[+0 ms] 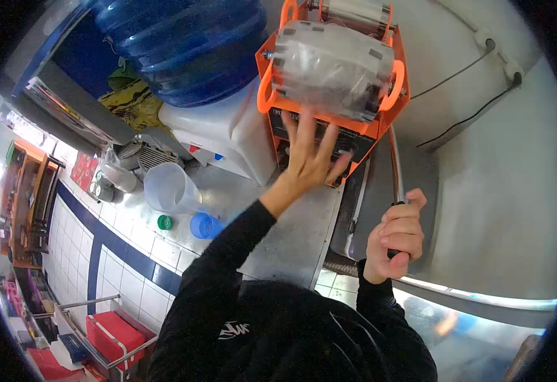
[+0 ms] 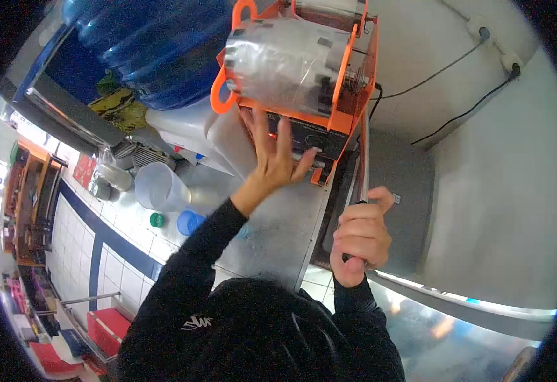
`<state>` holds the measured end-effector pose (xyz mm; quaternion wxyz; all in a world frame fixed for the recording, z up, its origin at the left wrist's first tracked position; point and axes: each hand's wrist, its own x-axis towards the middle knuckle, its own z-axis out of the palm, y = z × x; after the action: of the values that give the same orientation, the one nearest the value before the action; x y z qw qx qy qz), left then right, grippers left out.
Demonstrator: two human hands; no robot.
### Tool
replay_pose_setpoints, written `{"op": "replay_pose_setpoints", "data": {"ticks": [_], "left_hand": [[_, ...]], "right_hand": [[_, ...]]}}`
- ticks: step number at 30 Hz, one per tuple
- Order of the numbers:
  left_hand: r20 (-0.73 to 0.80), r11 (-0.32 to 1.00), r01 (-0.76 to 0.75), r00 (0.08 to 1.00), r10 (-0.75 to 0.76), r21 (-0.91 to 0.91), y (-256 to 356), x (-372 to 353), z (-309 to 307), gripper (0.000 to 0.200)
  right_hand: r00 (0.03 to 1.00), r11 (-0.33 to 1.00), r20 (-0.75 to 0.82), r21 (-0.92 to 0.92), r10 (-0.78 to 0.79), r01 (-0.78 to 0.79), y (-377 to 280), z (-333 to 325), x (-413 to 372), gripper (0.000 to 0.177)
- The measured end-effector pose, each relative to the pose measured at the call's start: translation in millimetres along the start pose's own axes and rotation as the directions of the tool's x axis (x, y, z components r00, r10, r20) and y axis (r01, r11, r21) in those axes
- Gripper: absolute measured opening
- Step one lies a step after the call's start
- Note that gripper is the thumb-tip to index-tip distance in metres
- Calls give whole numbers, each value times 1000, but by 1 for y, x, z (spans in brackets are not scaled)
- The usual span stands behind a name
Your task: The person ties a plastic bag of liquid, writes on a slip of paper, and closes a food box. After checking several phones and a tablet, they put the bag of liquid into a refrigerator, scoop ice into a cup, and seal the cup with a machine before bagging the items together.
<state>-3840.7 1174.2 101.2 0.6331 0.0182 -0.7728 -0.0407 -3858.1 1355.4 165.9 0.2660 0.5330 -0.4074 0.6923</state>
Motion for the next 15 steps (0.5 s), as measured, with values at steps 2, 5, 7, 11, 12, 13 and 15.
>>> {"op": "replay_pose_setpoints", "data": {"ticks": [2,5,7,11,12,13,15], "left_hand": [[10,992,122,992,-122,-34,11,-60,-10,81],[204,805,593,789,-580,-4,41,-126,-21,86],[296,306,911,383,-875,-275,52,-170,-9,75],[580,-503,719,-169,-797,-481,18,-197,22,69],[600,-543,661,-170,-781,-519,11,-187,26,64],[621,-582,600,-174,-765,-548,6,-171,28,61],[668,-642,516,-168,-725,-567,2,-152,25,53]], "right_hand": [[1000,1000,-1,-22,4,-4,-2,1,1,34],[998,998,-25,-47,-51,50,2,4,1,37],[993,994,-56,-43,-107,105,9,6,1,42],[983,984,-62,-2,-176,176,31,5,42,54],[995,995,-3,10,-102,102,34,-1,69,54],[987,993,-115,41,116,-112,52,-2,110,54],[941,948,-118,37,318,-316,98,5,206,50]]}}
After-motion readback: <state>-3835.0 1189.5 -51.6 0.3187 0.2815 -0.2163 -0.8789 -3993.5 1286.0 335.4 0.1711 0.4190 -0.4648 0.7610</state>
